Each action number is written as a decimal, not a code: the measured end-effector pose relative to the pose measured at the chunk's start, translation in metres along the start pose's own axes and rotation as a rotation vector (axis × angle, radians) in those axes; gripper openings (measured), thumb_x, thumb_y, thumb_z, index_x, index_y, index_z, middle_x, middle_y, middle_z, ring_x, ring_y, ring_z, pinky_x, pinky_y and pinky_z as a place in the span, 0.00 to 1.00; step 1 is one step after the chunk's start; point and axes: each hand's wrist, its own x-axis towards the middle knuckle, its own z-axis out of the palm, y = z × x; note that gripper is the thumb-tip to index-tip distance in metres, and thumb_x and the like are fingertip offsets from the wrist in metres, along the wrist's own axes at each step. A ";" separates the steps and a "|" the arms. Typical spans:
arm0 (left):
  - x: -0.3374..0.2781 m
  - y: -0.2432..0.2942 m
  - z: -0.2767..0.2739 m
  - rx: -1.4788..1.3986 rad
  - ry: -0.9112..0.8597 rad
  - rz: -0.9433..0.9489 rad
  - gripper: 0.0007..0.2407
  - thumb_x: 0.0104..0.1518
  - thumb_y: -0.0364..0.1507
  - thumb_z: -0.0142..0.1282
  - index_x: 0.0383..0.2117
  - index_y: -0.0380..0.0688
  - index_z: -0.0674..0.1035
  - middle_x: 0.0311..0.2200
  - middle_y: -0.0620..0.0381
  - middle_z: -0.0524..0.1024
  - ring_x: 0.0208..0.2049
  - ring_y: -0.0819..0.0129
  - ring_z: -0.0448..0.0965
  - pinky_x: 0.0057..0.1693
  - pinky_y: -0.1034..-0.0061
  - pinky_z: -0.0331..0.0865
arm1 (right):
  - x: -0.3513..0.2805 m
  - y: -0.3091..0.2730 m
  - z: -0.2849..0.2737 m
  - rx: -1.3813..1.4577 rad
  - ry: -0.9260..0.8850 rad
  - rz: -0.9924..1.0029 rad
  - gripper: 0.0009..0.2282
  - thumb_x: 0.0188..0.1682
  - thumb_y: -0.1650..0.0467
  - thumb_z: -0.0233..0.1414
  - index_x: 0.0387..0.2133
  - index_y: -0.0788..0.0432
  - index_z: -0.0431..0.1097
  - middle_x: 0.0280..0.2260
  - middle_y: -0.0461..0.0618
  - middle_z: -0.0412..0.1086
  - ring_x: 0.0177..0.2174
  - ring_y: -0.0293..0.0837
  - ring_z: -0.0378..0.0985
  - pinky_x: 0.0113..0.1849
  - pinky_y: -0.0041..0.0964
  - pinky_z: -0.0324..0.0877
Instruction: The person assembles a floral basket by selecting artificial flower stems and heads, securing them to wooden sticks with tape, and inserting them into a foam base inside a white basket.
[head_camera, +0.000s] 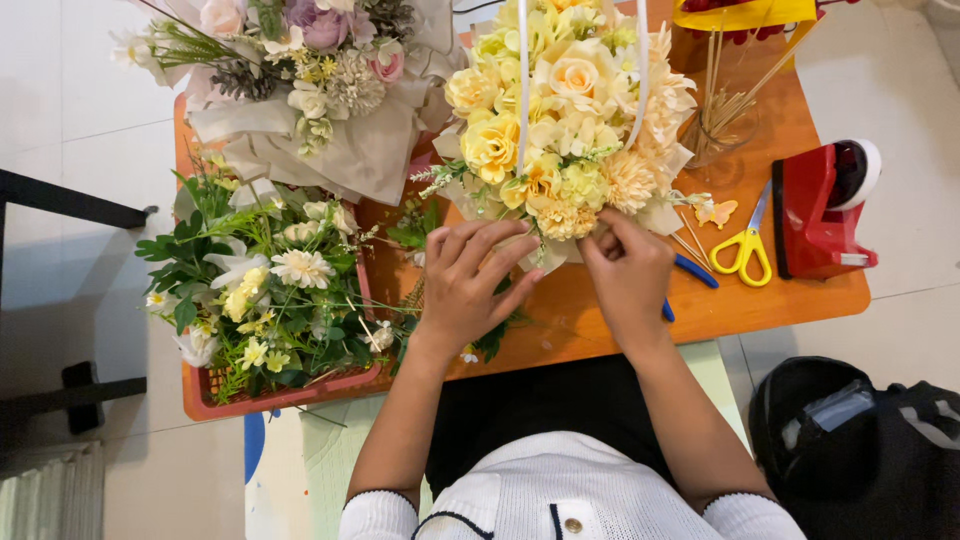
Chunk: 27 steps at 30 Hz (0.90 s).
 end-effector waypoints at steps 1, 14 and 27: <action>0.004 0.002 0.001 0.000 -0.001 -0.001 0.08 0.51 0.38 0.50 0.35 0.58 0.75 0.36 0.68 0.71 0.36 0.70 0.69 0.43 0.76 0.56 | -0.001 -0.001 -0.004 0.000 -0.001 0.001 0.06 0.31 0.77 0.54 0.22 0.63 0.69 0.11 0.54 0.61 0.15 0.51 0.68 0.19 0.37 0.62; 0.018 0.010 0.018 0.118 0.052 -0.020 0.03 0.46 0.30 0.56 0.21 0.56 0.74 0.28 0.71 0.71 0.33 0.72 0.69 0.41 0.78 0.57 | -0.005 -0.002 -0.023 0.092 0.003 0.062 0.03 0.38 0.78 0.56 0.22 0.60 0.70 0.09 0.48 0.59 0.10 0.41 0.61 0.15 0.28 0.57; 0.017 0.000 0.011 -0.061 0.115 -0.368 0.04 0.53 0.28 0.51 0.33 0.49 0.74 0.33 0.60 0.71 0.37 0.69 0.69 0.43 0.77 0.56 | 0.017 0.002 -0.077 0.105 0.170 -0.004 0.00 0.49 0.80 0.52 0.30 0.68 0.68 0.26 0.54 0.64 0.24 0.40 0.63 0.27 0.29 0.57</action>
